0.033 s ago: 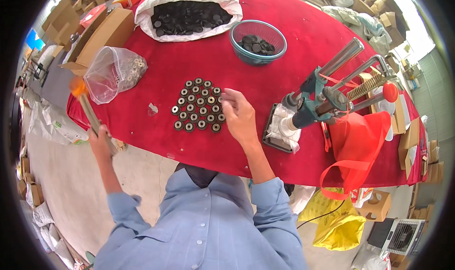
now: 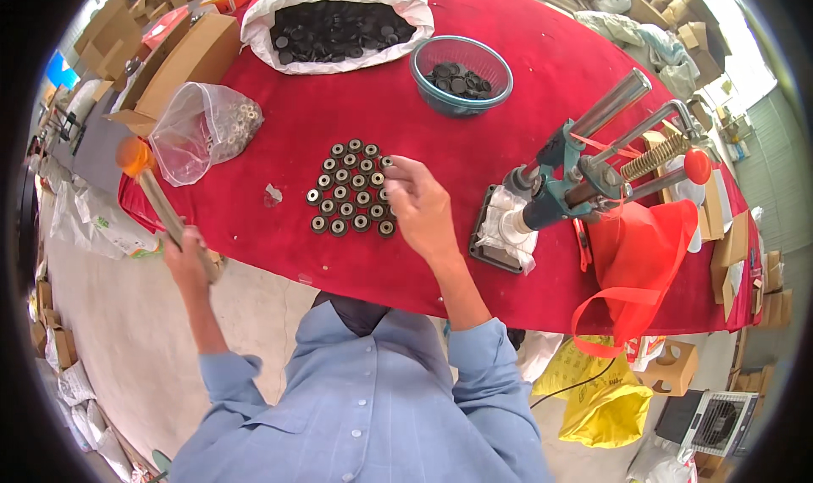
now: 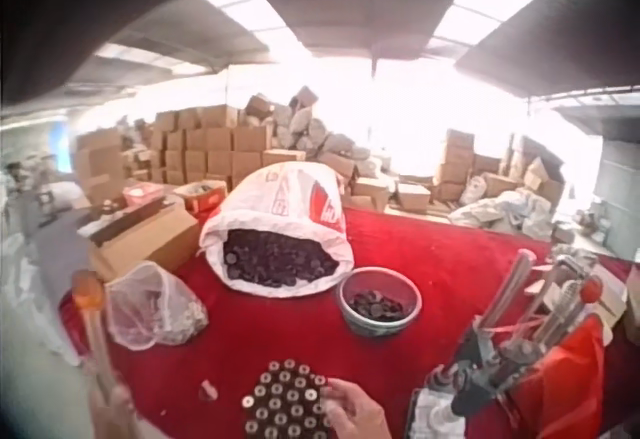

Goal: The person arranges black circular magnets on a red table and places metal washers on top of them. They then use a rubber mallet to tap the stacked components together to secure the assembly. The person handles the items by hand and uses a mallet for the final step.

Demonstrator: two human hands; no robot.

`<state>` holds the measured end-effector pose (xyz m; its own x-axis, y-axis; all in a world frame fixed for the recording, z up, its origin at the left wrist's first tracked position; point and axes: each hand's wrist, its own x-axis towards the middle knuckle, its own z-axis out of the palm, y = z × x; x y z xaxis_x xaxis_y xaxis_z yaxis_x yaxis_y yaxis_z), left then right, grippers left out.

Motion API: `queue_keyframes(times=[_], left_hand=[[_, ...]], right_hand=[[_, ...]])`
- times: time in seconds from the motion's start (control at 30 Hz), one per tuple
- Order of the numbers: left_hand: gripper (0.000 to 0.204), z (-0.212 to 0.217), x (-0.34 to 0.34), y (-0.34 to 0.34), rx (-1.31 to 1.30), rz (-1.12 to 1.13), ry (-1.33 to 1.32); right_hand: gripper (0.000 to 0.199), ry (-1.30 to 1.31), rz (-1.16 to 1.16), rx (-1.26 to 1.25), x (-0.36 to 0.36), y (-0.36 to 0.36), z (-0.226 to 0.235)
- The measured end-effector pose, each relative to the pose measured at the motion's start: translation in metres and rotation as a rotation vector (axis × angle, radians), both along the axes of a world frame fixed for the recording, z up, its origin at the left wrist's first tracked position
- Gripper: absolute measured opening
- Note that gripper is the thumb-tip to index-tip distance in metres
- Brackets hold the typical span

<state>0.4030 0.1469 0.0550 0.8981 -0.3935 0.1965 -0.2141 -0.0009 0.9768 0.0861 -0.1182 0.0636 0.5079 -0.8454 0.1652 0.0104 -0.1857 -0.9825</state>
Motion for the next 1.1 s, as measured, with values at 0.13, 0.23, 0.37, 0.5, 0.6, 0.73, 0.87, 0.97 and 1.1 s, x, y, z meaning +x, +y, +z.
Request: queue_keyframes(times=[0.13,0.23,0.37,0.5,0.6,0.73,0.87,0.97,1.1], left_hand=[[0.046,-0.005,-0.134,-0.042,-0.172,-0.316,0.065],[0.044,-0.030,-0.195,-0.068,-0.028,-0.492,-0.288],[0.042,-0.008,-0.186,-0.092,0.078,-0.820,-0.545],[0.064,-0.009,-0.143,-0.109,0.275,-0.549,-0.764],[0.083,-0.031,-0.125,-0.115,0.579,-0.550,-0.777],[0.085,-0.043,-0.122,-0.117,0.720,-0.604,-0.792],[0.085,-0.038,-0.122,-0.115,0.756,-0.602,-0.806],[0.085,-0.034,-0.121,-0.119,0.738,-0.621,-0.802],[0.085,-0.034,-0.119,-0.120,0.733,-0.621,-0.798]], right_hand=[[0.066,-0.015,0.306,-0.137,0.028,0.056,0.057],[0.073,0.045,0.305,-0.324,0.033,0.082,0.050],[0.073,0.147,0.002,0.028,-0.001,0.069,0.039],[0.067,0.401,-0.132,-0.151,-0.021,0.018,0.033],[0.065,0.471,-0.074,-0.126,-0.007,-0.002,0.043],[0.065,0.387,0.036,-0.130,0.026,-0.010,0.048],[0.065,0.382,0.056,-0.250,0.046,-0.008,0.043],[0.065,0.483,0.047,-0.384,0.047,-0.014,0.015],[0.064,0.540,0.056,-0.351,0.046,-0.024,0.009]])
